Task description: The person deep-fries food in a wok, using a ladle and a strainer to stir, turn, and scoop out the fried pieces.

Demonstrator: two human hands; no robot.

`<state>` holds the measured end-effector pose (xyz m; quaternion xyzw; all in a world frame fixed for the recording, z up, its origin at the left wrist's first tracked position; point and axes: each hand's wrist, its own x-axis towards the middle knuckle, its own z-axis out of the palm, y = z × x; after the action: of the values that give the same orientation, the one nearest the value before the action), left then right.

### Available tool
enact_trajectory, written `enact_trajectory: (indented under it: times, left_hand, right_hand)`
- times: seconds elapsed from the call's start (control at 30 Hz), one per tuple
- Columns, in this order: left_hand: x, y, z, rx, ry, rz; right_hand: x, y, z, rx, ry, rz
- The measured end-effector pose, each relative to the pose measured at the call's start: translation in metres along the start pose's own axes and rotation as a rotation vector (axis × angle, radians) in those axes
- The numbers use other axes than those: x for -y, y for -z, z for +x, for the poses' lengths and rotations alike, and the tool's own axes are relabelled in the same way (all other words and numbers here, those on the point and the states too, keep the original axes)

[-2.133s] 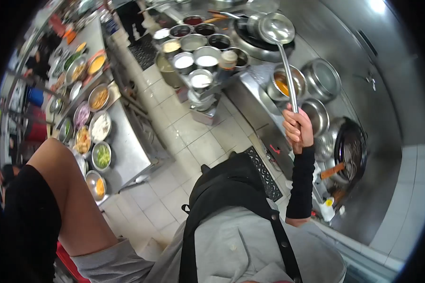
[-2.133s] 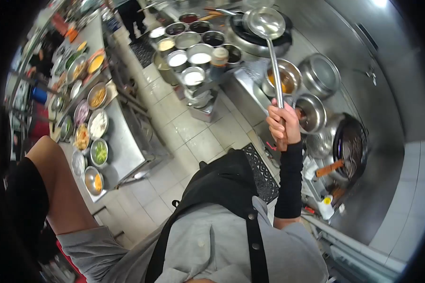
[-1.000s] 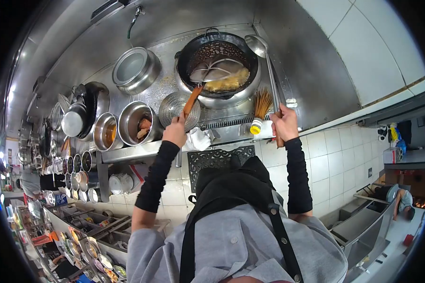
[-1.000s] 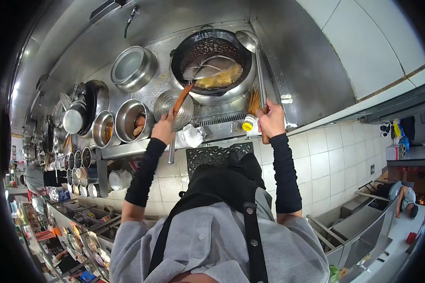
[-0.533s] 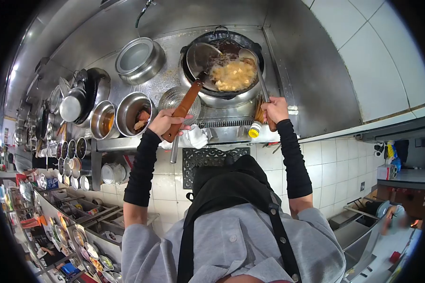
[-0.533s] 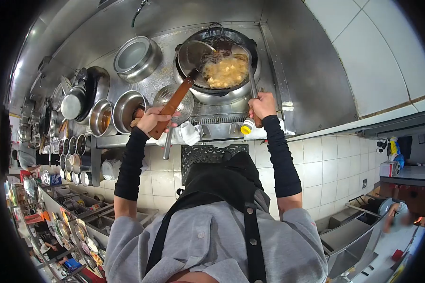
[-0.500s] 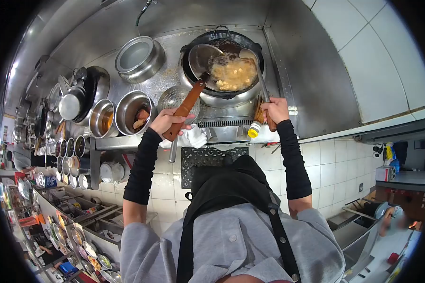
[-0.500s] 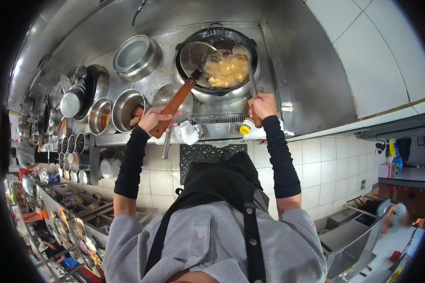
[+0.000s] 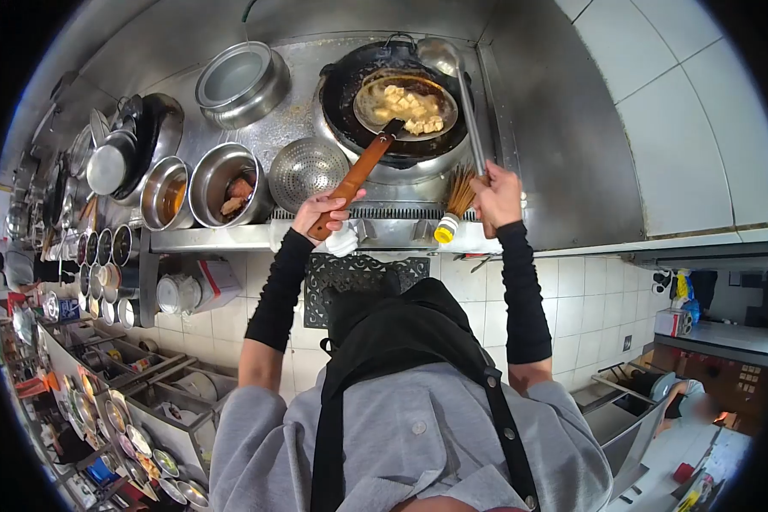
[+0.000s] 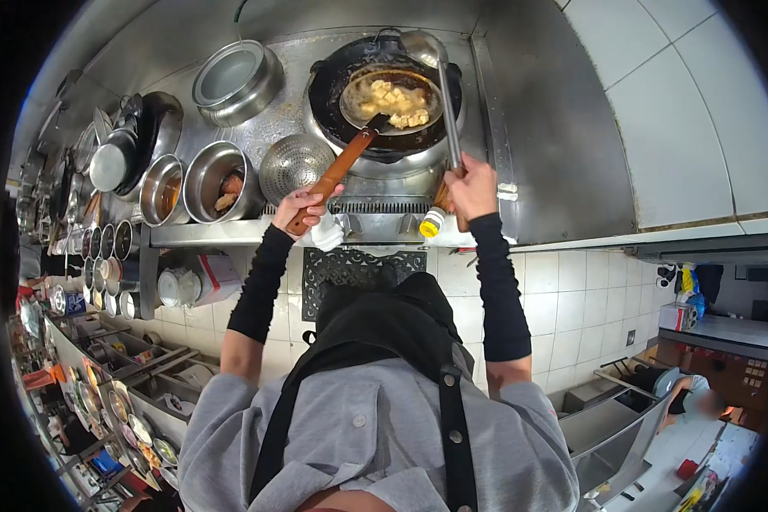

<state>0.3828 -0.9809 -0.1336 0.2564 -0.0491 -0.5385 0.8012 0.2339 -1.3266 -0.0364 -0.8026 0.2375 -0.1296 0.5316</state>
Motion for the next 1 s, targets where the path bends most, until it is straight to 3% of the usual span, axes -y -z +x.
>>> enact_trajectory:
  times: [0.17, 0.3, 0.53, 0.67, 0.77, 0.9, 1.0]
  left_hand:
    - [0.031, -0.045, -0.021, -0.09, -0.097, 0.143]
    - [0.038, -0.09, -0.042, -0.17, -0.15, 0.321]
    - [0.049, -0.101, -0.051, -0.186, -0.248, 0.284]
    - [0.054, -0.092, -0.047, -0.146, -0.21, 0.246]
    - [0.059, -0.092, -0.049, -0.157, -0.238, 0.252]
    - [0.061, -0.103, -0.053, -0.205, -0.251, 0.273]
    - [0.052, -0.081, -0.031, -0.179, -0.256, 0.282]
  right_hand:
    - [0.029, 0.01, -0.04, 0.015, 0.002, 0.332]
    - [0.035, 0.005, -0.047, 0.144, -0.192, 0.647]
    - [0.057, 0.001, -0.057, 0.12, -0.172, 0.603]
    - [0.049, 0.018, -0.023, 0.303, -0.235, 0.519]
    - [0.054, -0.001, -0.04, 0.19, -0.213, 0.557]
    - [0.05, 0.012, -0.023, 0.285, -0.304, 0.593]
    - [0.064, 0.015, -0.049, 0.137, -0.203, 0.353]
